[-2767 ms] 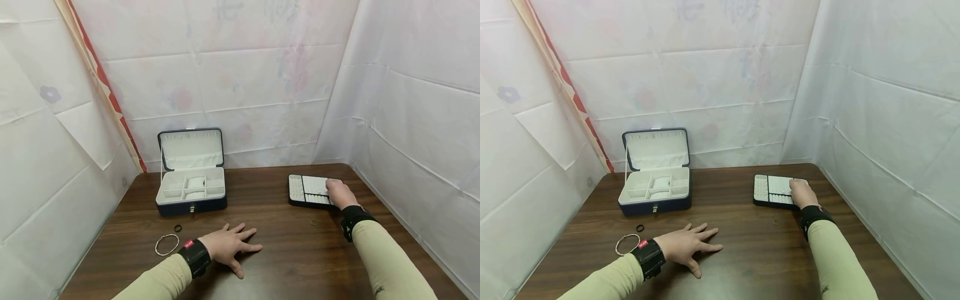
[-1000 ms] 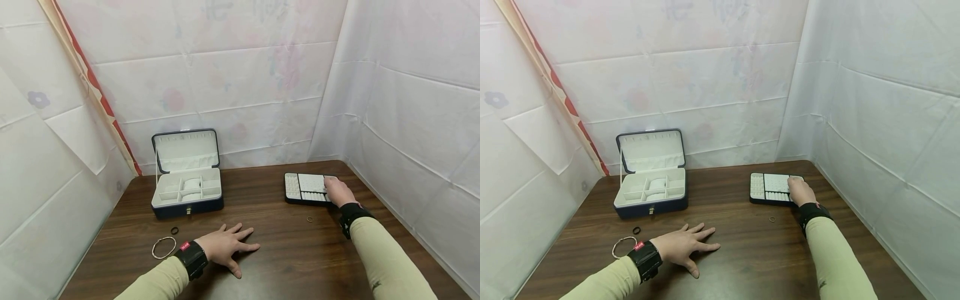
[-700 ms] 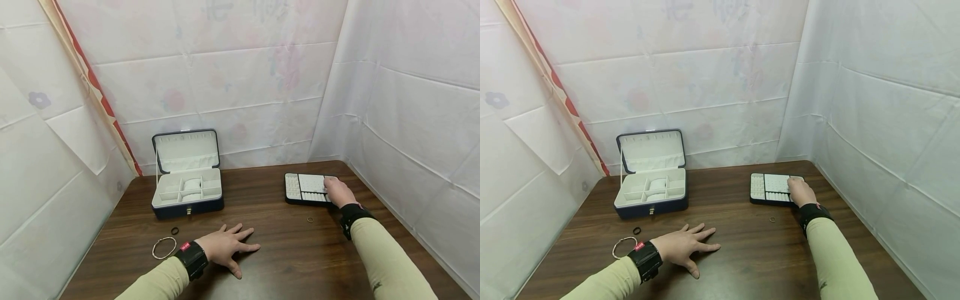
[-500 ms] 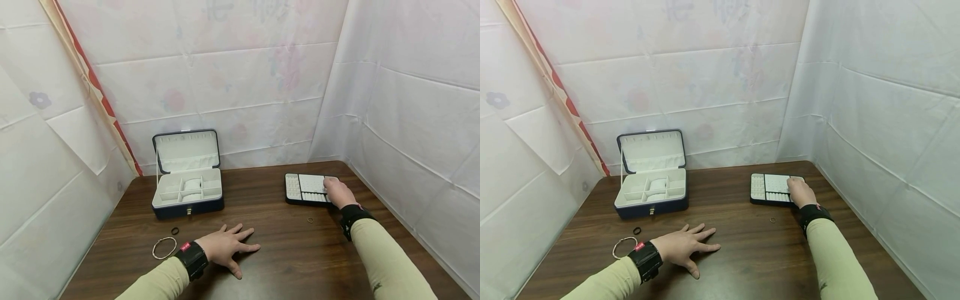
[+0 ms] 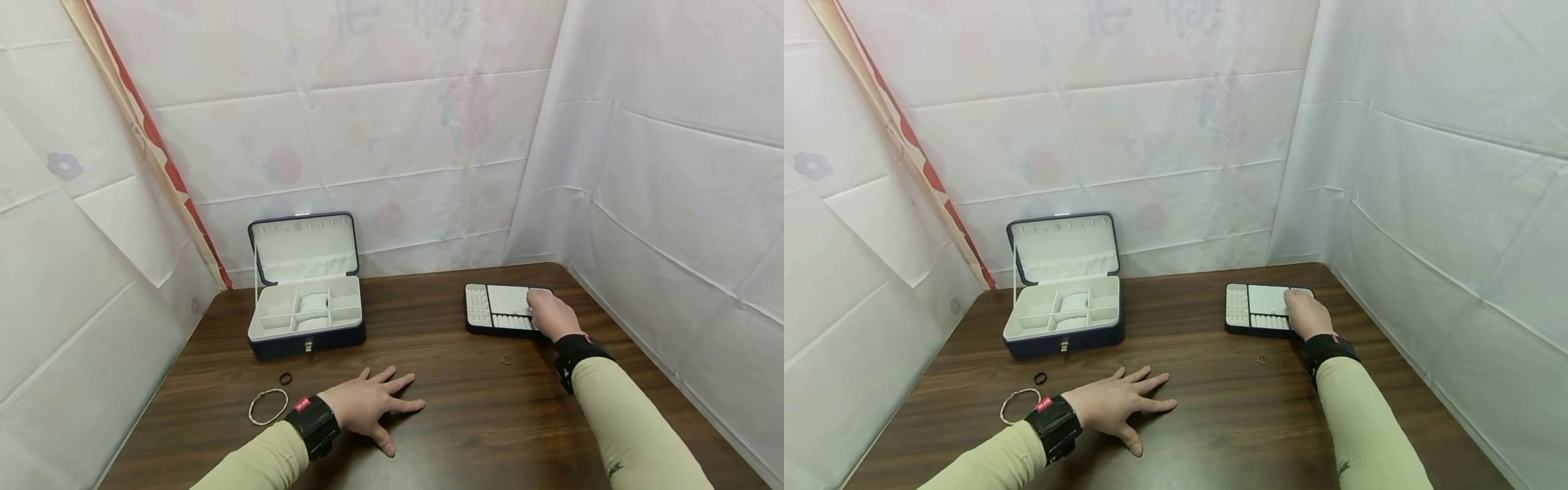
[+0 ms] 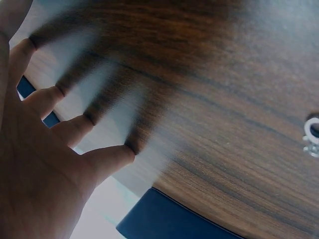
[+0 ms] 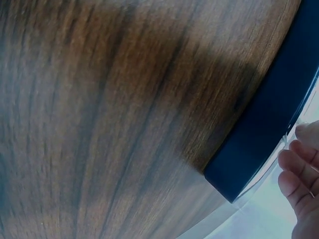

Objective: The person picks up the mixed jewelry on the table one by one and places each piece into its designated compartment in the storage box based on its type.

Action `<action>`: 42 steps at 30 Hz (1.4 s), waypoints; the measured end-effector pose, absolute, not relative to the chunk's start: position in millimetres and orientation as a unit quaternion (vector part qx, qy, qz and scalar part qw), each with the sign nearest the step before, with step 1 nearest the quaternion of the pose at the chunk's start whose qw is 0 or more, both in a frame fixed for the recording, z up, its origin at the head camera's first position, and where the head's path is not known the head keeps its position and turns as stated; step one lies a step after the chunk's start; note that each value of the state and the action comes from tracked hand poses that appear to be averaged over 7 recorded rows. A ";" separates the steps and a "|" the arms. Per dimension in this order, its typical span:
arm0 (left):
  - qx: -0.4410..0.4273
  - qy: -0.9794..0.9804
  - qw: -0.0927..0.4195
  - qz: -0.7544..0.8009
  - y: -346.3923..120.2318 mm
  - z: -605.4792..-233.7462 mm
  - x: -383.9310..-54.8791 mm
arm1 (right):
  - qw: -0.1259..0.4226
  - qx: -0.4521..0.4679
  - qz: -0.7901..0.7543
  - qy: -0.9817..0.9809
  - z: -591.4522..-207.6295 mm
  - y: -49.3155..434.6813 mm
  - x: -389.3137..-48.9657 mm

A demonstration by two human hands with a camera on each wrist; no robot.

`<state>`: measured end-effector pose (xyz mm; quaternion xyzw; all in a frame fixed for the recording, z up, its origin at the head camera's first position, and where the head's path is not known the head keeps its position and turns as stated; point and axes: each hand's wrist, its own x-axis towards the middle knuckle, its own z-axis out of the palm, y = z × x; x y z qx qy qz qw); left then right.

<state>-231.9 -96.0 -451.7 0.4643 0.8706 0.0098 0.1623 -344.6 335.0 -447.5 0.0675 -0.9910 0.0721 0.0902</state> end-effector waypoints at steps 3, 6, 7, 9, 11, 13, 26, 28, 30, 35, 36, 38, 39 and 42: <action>0.462 0.871 0.165 0.011 -95.5 -451.0 -230.9 | 0.086 0.062 0.077 -0.991 -447.4 334.6 -344.9; 0.461 0.872 0.165 0.012 -95.2 -450.1 -229.8 | 0.081 0.053 0.089 -0.991 -447.1 334.7 -345.3; 0.461 0.872 0.165 0.012 -95.3 -450.0 -229.6 | 0.080 0.051 0.094 -0.991 -447.2 335.0 -345.7; 0.462 0.872 0.164 0.012 -95.6 -450.1 -229.5 | 0.080 0.049 0.104 -0.990 -446.8 335.6 -345.8; 0.463 0.871 0.162 0.012 -96.2 -451.0 -229.8 | 0.080 0.047 0.111 -0.989 -446.6 336.2 -345.9; 0.464 0.871 0.162 0.013 -96.7 -451.6 -230.1 | 0.080 0.047 0.117 -0.989 -446.6 337.1 -345.9; 0.464 0.871 0.162 0.015 -97.8 -452.5 -231.1 | 0.103 0.085 0.103 -0.986 -447.2 339.5 -338.2; 0.463 0.871 0.163 0.014 -97.7 -452.7 -231.4 | 0.103 0.090 0.096 -0.986 -446.6 338.7 -337.4; 0.463 0.871 0.164 0.014 -97.7 -452.9 -231.5 | 0.100 0.093 0.089 -0.987 -445.7 338.3 -337.2; 0.468 0.869 0.158 0.014 -97.4 -454.4 -232.5 | 0.103 0.095 0.071 -0.988 -444.5 338.9 -338.9; 0.470 0.869 0.156 0.014 -97.3 -454.9 -232.9 | 0.107 0.096 0.069 -0.987 -444.8 339.1 -339.4; 0.470 0.869 0.155 0.012 -97.2 -455.4 -233.2 | 0.114 0.099 0.067 -0.986 -445.8 339.6 -340.3; 0.470 0.869 0.153 0.011 -97.2 -455.4 -233.3 | 0.117 0.101 0.067 -0.986 -446.2 339.8 -340.5; 0.468 0.870 0.156 0.010 -97.0 -455.1 -233.2 | 0.126 0.106 0.072 -0.984 -448.0 340.5 -340.6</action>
